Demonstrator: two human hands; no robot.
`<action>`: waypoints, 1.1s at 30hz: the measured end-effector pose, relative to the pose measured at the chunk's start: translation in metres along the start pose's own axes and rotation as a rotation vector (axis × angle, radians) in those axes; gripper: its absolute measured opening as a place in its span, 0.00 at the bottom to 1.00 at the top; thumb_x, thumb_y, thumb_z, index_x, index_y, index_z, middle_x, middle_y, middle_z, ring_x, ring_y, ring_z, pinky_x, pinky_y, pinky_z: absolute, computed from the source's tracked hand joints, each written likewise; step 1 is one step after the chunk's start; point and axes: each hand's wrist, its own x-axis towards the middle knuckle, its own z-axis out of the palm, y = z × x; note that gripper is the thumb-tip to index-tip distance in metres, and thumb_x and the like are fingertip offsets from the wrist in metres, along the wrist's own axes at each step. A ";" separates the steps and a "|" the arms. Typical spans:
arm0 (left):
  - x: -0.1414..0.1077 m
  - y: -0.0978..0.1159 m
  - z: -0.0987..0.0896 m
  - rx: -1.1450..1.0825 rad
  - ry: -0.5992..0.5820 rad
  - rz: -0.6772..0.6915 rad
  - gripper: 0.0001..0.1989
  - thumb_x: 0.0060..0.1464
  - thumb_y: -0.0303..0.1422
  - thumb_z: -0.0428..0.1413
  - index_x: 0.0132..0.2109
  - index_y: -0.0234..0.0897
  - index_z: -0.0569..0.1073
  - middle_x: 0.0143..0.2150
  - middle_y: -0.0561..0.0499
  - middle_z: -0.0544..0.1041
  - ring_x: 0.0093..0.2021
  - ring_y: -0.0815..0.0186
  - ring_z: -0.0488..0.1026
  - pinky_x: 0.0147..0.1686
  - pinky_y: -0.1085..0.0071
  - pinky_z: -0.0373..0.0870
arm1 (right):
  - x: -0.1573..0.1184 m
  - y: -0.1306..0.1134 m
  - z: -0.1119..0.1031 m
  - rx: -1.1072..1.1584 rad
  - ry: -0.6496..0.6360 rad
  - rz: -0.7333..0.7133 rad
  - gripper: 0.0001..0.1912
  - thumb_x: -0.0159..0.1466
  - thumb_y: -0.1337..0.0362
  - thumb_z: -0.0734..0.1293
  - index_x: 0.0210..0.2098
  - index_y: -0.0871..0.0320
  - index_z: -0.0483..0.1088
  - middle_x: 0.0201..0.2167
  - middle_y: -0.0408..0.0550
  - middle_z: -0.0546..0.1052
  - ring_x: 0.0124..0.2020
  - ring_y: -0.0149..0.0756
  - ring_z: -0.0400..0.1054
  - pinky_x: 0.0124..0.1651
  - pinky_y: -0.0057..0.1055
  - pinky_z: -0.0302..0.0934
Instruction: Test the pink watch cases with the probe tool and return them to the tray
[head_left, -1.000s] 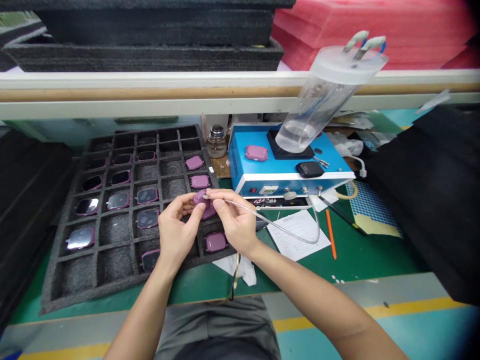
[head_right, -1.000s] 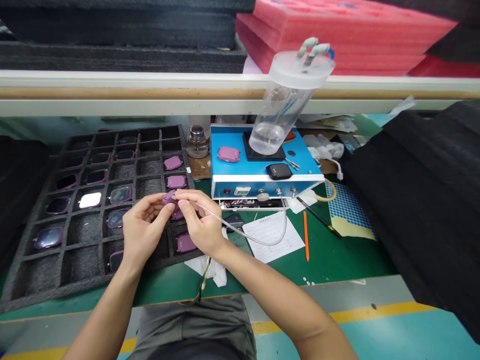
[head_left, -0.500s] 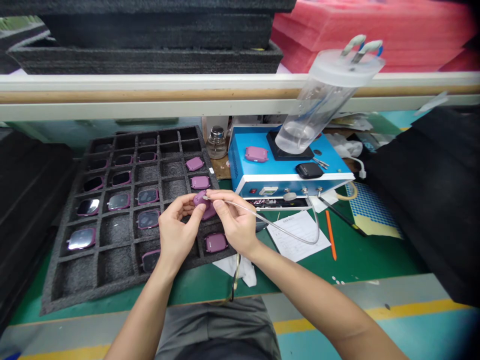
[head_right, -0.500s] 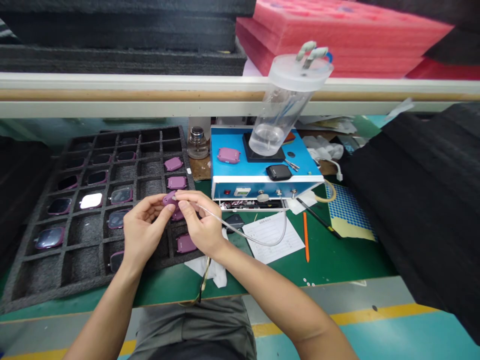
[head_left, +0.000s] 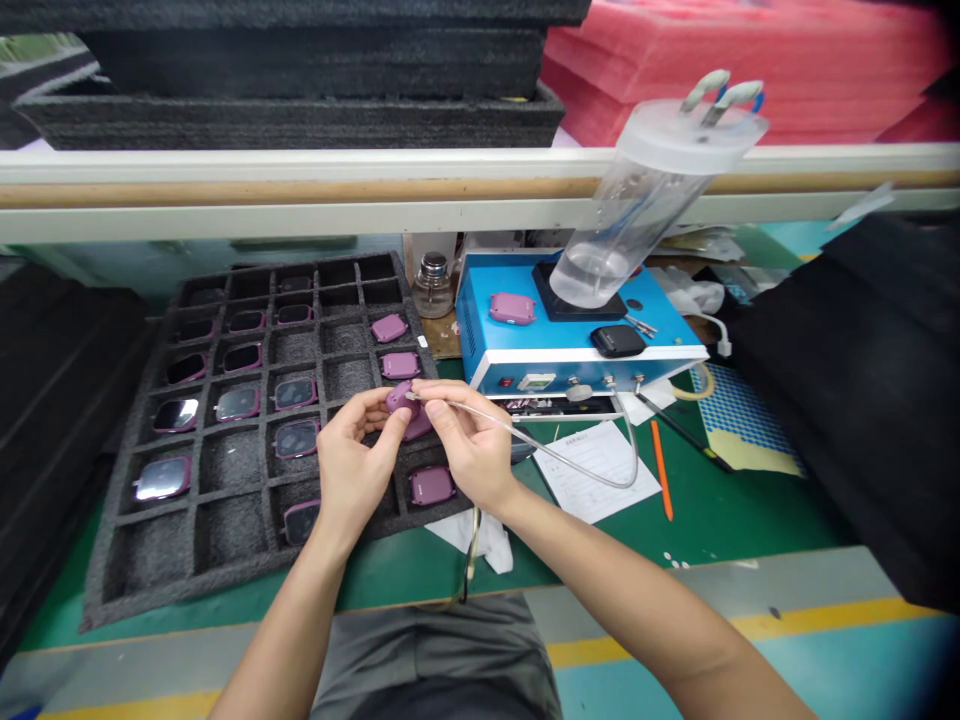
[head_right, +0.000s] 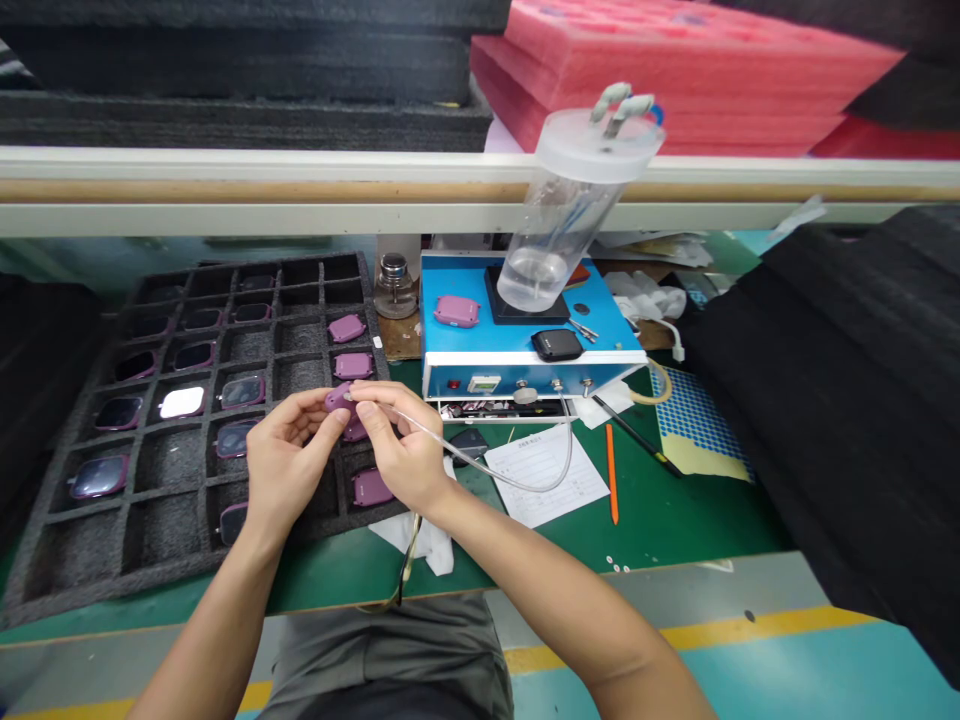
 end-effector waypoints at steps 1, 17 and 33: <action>0.000 0.000 0.000 0.000 0.000 0.000 0.13 0.54 0.35 0.67 0.45 0.35 0.81 0.37 0.49 0.84 0.36 0.66 0.80 0.39 0.72 0.78 | 0.000 0.000 0.000 -0.003 0.001 0.001 0.06 0.70 0.64 0.70 0.42 0.51 0.81 0.44 0.47 0.84 0.49 0.36 0.80 0.54 0.34 0.76; -0.003 0.001 0.001 0.015 -0.005 0.004 0.13 0.54 0.36 0.67 0.45 0.35 0.81 0.37 0.48 0.84 0.36 0.63 0.81 0.39 0.69 0.79 | 0.000 0.000 0.000 -0.056 -0.005 0.008 0.07 0.70 0.59 0.69 0.41 0.52 0.80 0.44 0.49 0.84 0.49 0.38 0.80 0.55 0.37 0.77; 0.201 0.024 0.015 0.963 -0.446 0.401 0.23 0.73 0.42 0.48 0.54 0.26 0.78 0.57 0.46 0.76 0.54 0.59 0.78 0.57 0.62 0.75 | -0.010 -0.005 0.000 -0.013 -0.013 0.021 0.06 0.71 0.62 0.69 0.41 0.52 0.80 0.42 0.49 0.84 0.46 0.38 0.80 0.47 0.35 0.78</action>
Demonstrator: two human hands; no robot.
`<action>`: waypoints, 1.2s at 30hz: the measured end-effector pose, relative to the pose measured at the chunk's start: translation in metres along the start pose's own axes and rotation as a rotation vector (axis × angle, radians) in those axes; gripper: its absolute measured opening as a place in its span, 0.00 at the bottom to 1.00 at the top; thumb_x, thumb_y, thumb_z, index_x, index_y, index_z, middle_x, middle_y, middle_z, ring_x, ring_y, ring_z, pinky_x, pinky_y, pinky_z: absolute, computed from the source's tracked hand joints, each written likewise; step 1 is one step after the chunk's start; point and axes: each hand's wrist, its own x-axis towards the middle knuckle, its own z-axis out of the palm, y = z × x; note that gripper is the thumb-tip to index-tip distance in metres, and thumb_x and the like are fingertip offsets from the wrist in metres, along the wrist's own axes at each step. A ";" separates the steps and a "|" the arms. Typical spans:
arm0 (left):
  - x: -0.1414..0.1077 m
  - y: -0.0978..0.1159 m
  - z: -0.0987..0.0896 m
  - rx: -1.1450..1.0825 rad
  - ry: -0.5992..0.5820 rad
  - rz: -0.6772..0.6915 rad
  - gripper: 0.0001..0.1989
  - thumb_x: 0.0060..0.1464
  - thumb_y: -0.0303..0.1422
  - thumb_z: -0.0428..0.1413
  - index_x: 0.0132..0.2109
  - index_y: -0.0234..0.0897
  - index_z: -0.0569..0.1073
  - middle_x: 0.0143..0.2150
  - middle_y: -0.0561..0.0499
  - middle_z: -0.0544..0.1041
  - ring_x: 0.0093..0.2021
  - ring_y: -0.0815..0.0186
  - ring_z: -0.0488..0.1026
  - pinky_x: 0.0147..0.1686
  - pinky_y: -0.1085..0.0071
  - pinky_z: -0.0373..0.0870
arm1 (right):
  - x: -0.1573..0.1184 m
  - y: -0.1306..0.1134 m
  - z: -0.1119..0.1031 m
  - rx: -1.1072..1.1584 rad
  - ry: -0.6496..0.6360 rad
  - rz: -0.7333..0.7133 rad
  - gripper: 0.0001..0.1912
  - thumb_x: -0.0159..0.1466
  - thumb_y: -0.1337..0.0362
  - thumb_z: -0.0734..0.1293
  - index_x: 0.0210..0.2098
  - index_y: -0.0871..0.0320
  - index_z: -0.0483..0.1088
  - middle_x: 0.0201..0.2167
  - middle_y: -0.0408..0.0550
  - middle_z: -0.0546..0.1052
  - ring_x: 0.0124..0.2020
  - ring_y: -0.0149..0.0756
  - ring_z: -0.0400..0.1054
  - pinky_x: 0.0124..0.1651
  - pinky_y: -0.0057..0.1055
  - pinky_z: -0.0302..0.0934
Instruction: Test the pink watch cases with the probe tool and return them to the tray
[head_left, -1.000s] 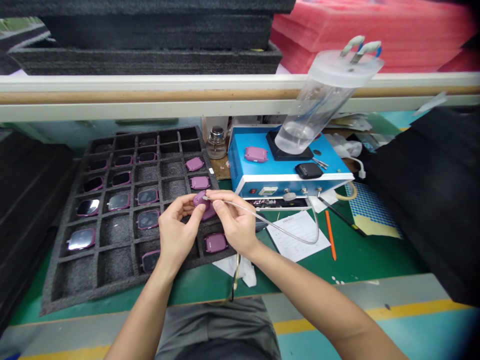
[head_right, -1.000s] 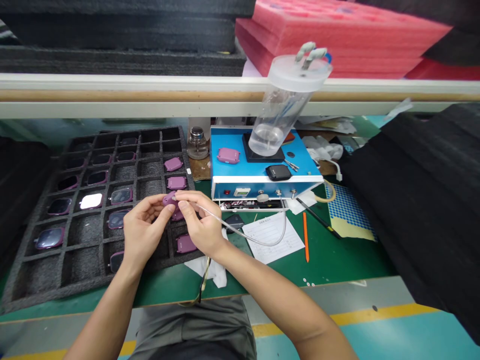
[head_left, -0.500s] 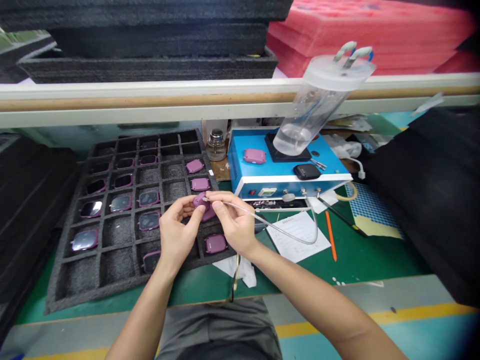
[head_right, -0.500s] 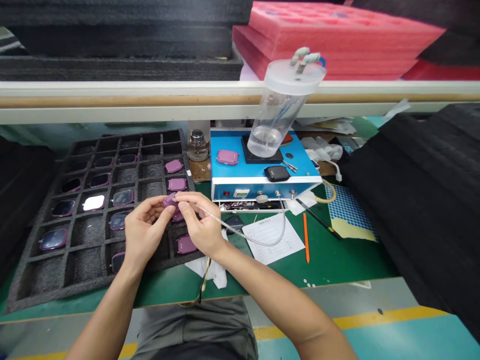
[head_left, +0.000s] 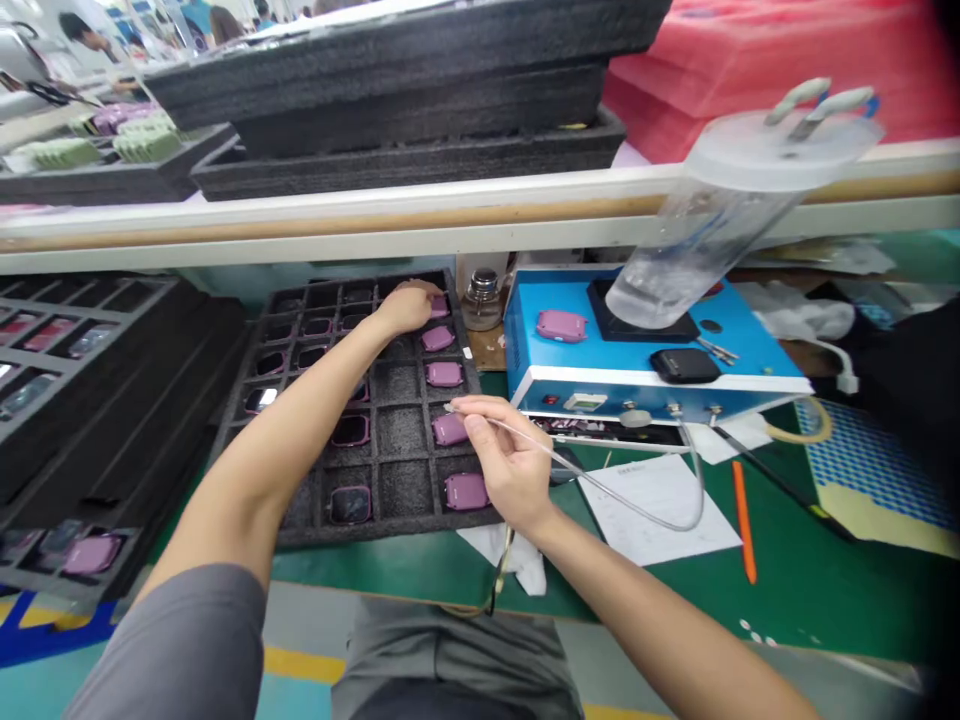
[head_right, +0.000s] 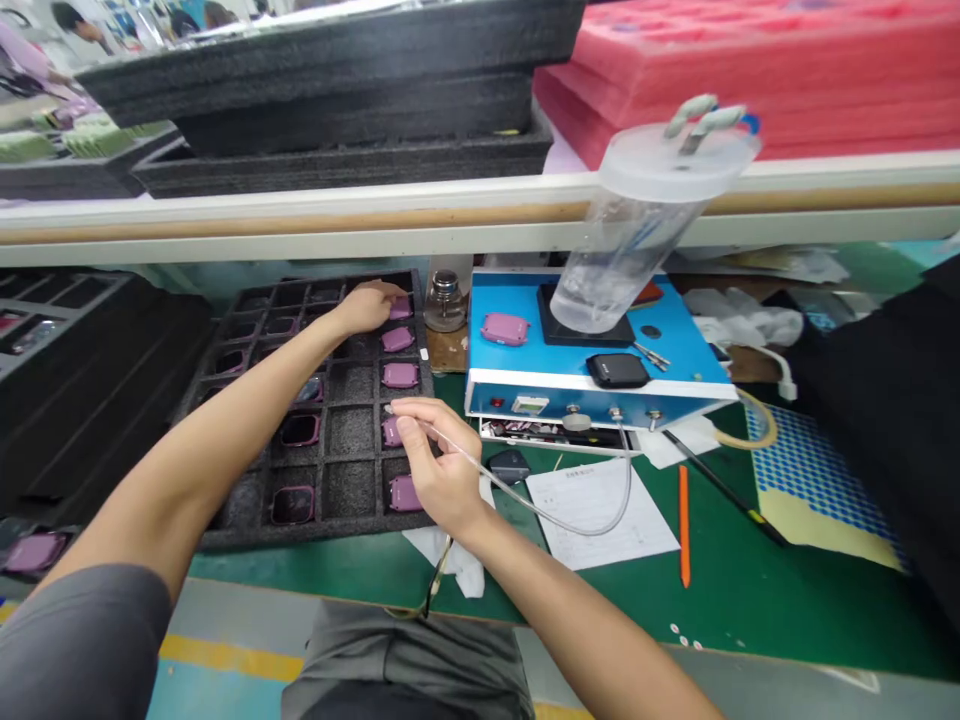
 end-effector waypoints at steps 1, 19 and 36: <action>-0.002 0.000 -0.001 0.011 -0.005 -0.004 0.24 0.73 0.41 0.46 0.56 0.24 0.77 0.58 0.45 0.76 0.56 0.58 0.78 0.60 0.62 0.72 | 0.000 -0.001 -0.001 0.000 0.002 0.003 0.06 0.71 0.62 0.69 0.41 0.52 0.80 0.42 0.49 0.84 0.46 0.37 0.80 0.48 0.35 0.78; -0.309 0.057 -0.021 0.229 -0.046 -0.075 0.15 0.67 0.33 0.56 0.58 0.41 0.79 0.51 0.42 0.85 0.50 0.52 0.82 0.48 0.57 0.73 | -0.011 -0.006 -0.002 -0.033 0.010 0.111 0.09 0.69 0.55 0.72 0.41 0.54 0.80 0.40 0.48 0.84 0.42 0.38 0.81 0.45 0.36 0.80; -0.293 0.034 -0.022 0.064 0.141 -0.088 0.16 0.67 0.30 0.54 0.58 0.37 0.78 0.49 0.40 0.84 0.47 0.54 0.82 0.49 0.58 0.77 | -0.006 -0.010 -0.001 0.010 0.062 0.122 0.10 0.68 0.55 0.72 0.40 0.54 0.80 0.39 0.48 0.84 0.41 0.37 0.82 0.45 0.35 0.80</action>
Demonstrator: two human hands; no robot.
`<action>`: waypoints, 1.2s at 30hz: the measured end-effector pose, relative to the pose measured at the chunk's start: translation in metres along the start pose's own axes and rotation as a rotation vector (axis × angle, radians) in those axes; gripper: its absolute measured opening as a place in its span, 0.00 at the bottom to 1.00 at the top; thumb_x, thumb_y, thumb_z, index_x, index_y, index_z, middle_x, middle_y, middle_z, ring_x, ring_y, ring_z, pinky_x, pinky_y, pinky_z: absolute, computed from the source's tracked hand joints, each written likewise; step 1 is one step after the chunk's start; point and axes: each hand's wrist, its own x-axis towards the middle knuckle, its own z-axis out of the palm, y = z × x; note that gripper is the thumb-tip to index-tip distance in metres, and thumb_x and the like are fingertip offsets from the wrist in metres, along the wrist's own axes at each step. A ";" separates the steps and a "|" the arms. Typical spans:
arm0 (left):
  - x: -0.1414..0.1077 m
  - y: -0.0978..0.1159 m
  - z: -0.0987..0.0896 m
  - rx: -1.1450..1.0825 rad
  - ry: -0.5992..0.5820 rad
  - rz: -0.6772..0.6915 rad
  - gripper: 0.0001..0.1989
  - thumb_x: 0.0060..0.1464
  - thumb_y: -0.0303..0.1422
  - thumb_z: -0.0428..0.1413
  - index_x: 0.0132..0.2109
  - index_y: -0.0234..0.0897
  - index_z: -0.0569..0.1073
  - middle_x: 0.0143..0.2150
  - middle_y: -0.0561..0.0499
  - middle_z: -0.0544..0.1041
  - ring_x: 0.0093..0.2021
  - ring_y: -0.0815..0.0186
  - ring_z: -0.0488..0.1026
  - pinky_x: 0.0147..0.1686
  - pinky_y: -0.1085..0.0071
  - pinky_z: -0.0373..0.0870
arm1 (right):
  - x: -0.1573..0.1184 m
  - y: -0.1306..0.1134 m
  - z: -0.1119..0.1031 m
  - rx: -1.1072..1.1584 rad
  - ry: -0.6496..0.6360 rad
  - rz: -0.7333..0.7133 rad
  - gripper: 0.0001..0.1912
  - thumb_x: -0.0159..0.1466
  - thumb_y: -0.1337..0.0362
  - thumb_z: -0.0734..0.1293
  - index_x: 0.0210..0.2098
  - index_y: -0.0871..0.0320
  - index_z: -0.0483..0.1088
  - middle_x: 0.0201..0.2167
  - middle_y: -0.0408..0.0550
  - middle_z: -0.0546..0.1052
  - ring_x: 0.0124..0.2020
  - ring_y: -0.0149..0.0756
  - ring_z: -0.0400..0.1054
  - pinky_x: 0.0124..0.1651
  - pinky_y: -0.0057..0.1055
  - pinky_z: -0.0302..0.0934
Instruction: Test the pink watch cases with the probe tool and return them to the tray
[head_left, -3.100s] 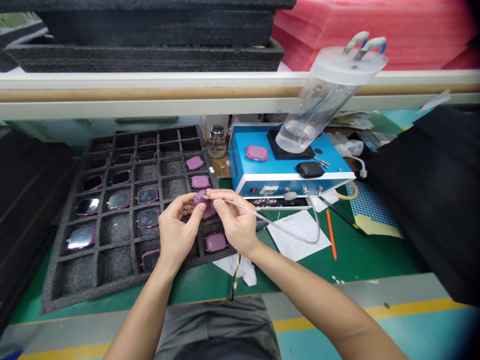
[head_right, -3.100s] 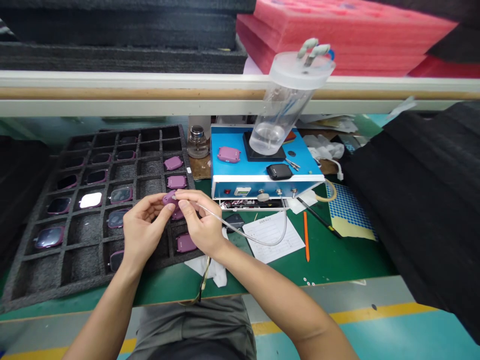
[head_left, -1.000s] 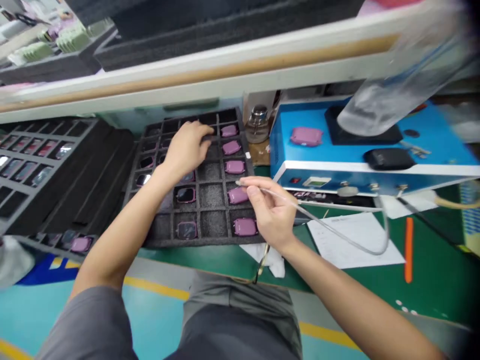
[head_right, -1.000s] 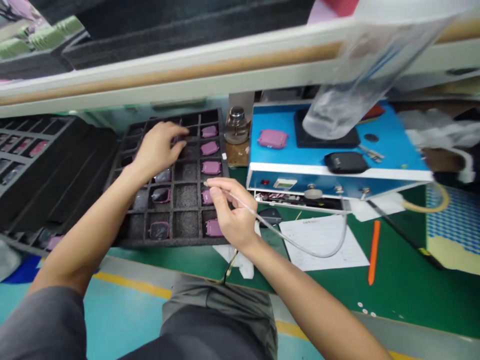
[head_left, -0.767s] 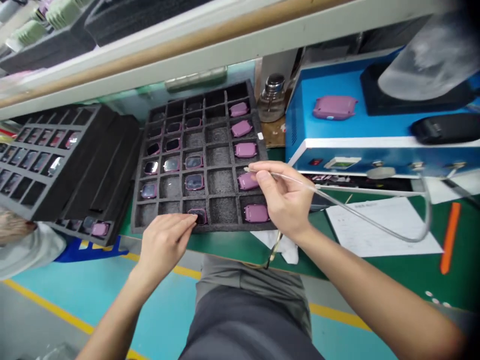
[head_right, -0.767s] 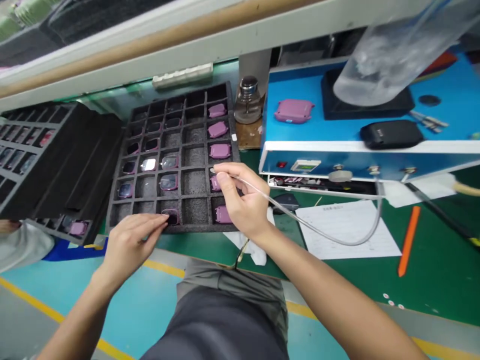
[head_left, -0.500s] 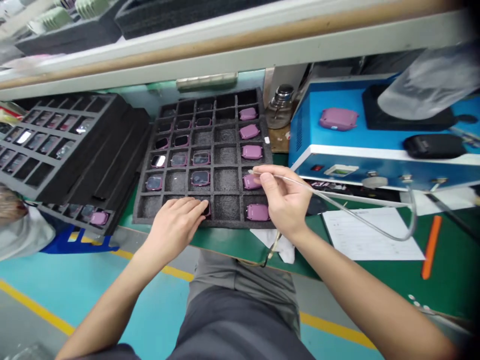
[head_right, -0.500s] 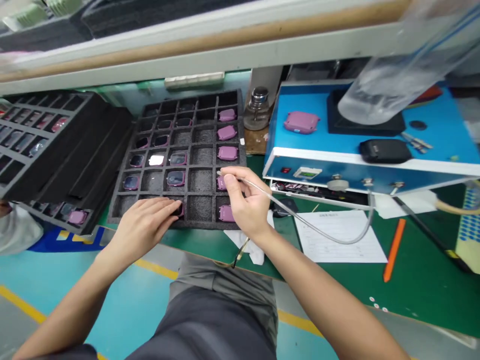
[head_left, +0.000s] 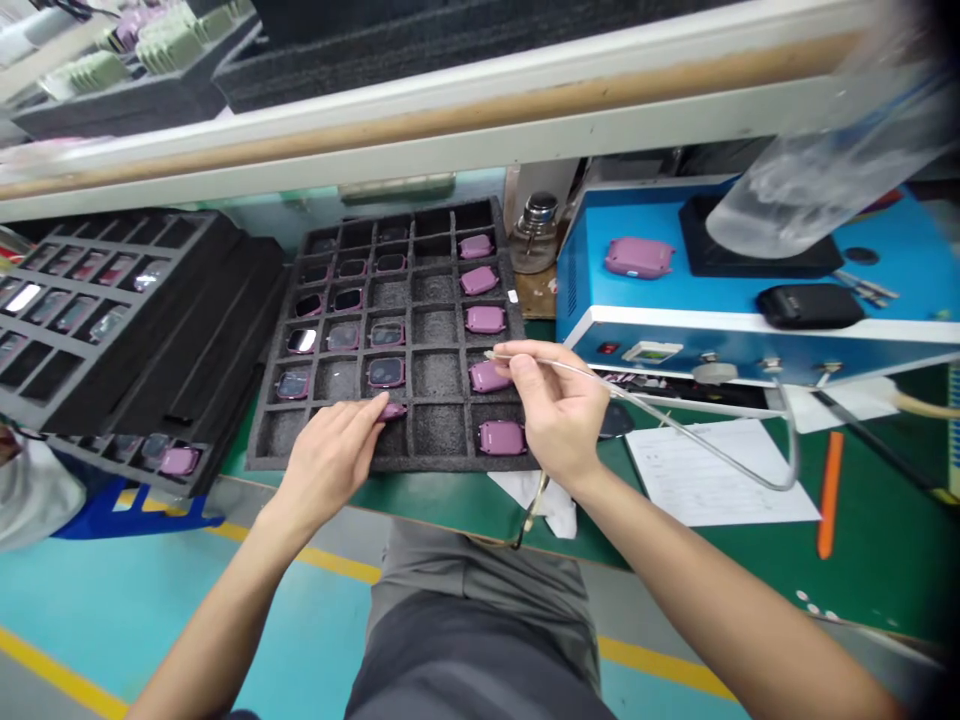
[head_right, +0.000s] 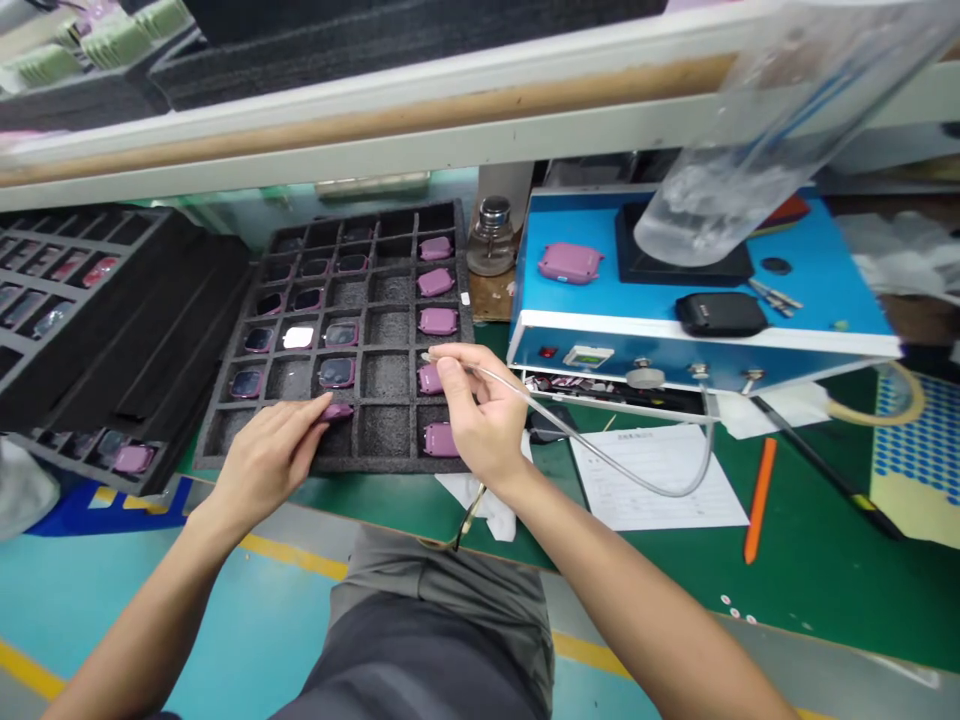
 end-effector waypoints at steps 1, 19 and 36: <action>0.005 0.005 0.001 -0.073 0.066 -0.078 0.14 0.66 0.31 0.56 0.55 0.38 0.79 0.48 0.42 0.85 0.46 0.55 0.82 0.49 0.59 0.78 | 0.000 0.000 0.000 0.006 0.001 -0.002 0.10 0.68 0.55 0.72 0.40 0.54 0.80 0.39 0.48 0.84 0.41 0.38 0.82 0.46 0.36 0.80; 0.077 0.071 0.072 -1.104 0.328 -0.468 0.12 0.52 0.32 0.69 0.44 0.33 0.80 0.39 0.46 0.86 0.37 0.65 0.84 0.41 0.72 0.82 | -0.002 0.007 0.005 0.051 -0.039 -0.109 0.06 0.71 0.63 0.70 0.43 0.52 0.80 0.45 0.48 0.86 0.51 0.40 0.81 0.59 0.41 0.77; 0.075 0.070 0.078 -1.074 0.310 -0.444 0.12 0.54 0.32 0.68 0.46 0.34 0.80 0.41 0.47 0.86 0.40 0.64 0.85 0.43 0.72 0.83 | -0.001 0.009 0.003 0.060 -0.049 -0.075 0.06 0.71 0.62 0.70 0.43 0.52 0.81 0.44 0.49 0.85 0.51 0.43 0.81 0.59 0.46 0.76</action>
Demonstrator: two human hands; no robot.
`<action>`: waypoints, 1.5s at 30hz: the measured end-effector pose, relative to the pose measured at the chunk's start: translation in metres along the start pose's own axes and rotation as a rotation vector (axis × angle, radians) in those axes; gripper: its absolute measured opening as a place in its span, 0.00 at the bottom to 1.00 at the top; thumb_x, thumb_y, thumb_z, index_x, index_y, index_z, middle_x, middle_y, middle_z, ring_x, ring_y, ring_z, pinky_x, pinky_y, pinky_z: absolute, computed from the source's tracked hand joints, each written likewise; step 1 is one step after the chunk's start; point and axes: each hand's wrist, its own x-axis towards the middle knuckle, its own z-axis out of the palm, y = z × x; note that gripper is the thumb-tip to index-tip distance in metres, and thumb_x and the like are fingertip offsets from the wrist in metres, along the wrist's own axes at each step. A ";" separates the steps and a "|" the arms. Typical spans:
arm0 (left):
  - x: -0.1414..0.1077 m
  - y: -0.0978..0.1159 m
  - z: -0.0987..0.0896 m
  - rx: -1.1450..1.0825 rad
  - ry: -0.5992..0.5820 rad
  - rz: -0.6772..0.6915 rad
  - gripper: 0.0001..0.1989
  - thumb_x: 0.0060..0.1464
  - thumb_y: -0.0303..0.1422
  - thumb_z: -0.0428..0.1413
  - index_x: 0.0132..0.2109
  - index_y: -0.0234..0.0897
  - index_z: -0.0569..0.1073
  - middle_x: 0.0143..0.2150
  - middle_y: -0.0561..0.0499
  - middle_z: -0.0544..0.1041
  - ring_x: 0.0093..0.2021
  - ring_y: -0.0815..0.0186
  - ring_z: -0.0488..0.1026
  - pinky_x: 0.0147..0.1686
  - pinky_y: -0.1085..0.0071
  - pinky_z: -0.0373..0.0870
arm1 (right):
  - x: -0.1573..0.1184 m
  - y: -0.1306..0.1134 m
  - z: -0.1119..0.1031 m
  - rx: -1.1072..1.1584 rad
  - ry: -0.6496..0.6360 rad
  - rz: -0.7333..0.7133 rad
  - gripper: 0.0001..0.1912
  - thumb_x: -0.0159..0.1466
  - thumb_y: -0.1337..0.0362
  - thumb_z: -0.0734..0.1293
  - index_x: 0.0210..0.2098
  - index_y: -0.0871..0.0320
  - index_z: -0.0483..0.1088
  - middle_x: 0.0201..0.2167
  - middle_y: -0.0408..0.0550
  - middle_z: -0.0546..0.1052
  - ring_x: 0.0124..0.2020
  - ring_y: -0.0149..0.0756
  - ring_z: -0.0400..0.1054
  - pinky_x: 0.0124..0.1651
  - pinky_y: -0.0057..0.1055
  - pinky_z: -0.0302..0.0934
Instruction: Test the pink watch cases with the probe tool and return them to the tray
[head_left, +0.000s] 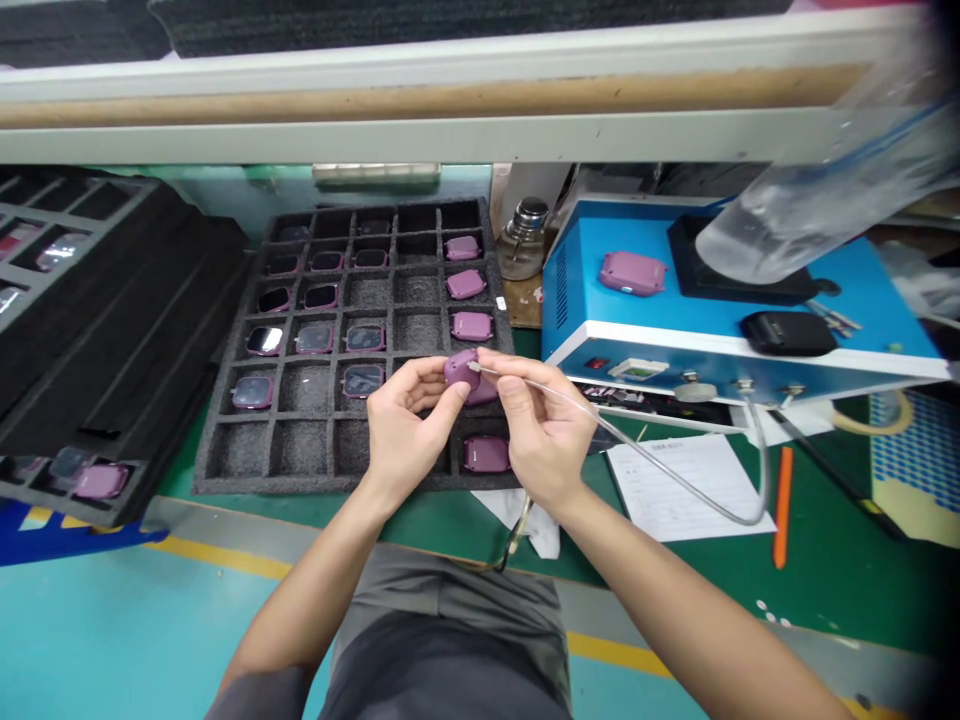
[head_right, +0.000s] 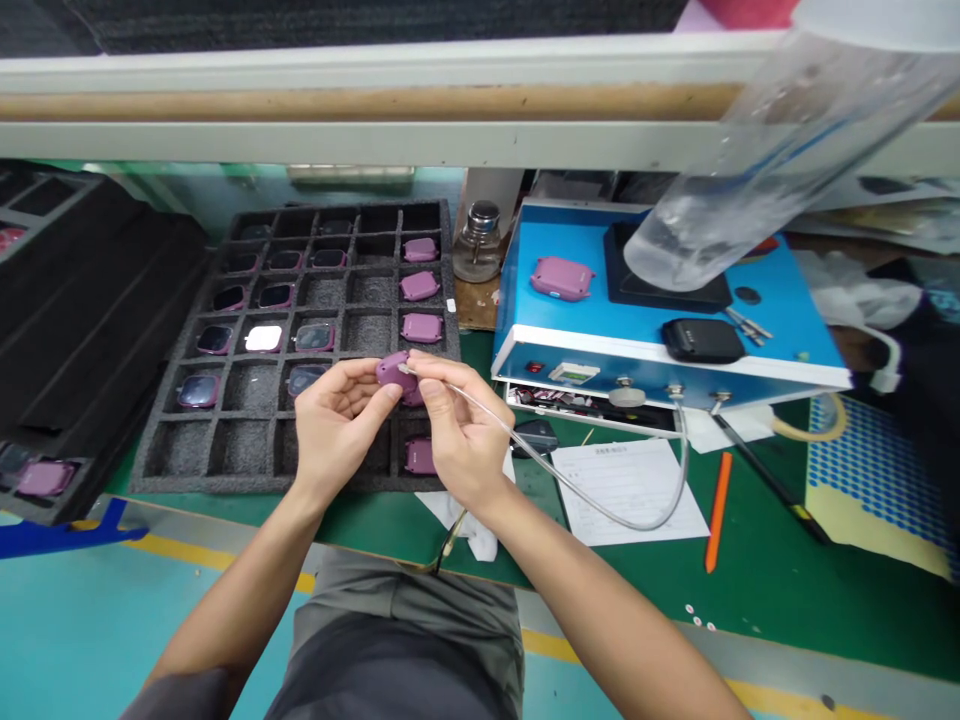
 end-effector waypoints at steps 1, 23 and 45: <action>0.000 0.000 0.000 0.003 0.000 -0.002 0.12 0.54 0.33 0.68 0.46 0.34 0.80 0.41 0.47 0.86 0.40 0.64 0.85 0.43 0.71 0.83 | 0.000 0.000 0.000 0.002 0.001 0.001 0.06 0.70 0.63 0.70 0.43 0.52 0.81 0.44 0.49 0.85 0.52 0.43 0.81 0.59 0.46 0.76; 0.000 -0.001 0.000 0.036 -0.014 -0.005 0.12 0.55 0.33 0.67 0.46 0.36 0.80 0.41 0.47 0.86 0.40 0.64 0.84 0.44 0.71 0.83 | 0.000 0.000 -0.002 -0.036 -0.012 -0.005 0.06 0.71 0.63 0.69 0.43 0.52 0.80 0.46 0.49 0.84 0.52 0.42 0.80 0.59 0.44 0.76; 0.005 -0.004 -0.002 0.075 0.011 0.023 0.14 0.54 0.35 0.68 0.47 0.35 0.81 0.42 0.47 0.85 0.40 0.64 0.84 0.43 0.71 0.83 | 0.009 -0.001 0.003 -0.075 -0.018 -0.035 0.06 0.70 0.62 0.69 0.41 0.53 0.80 0.44 0.50 0.85 0.49 0.37 0.80 0.52 0.35 0.78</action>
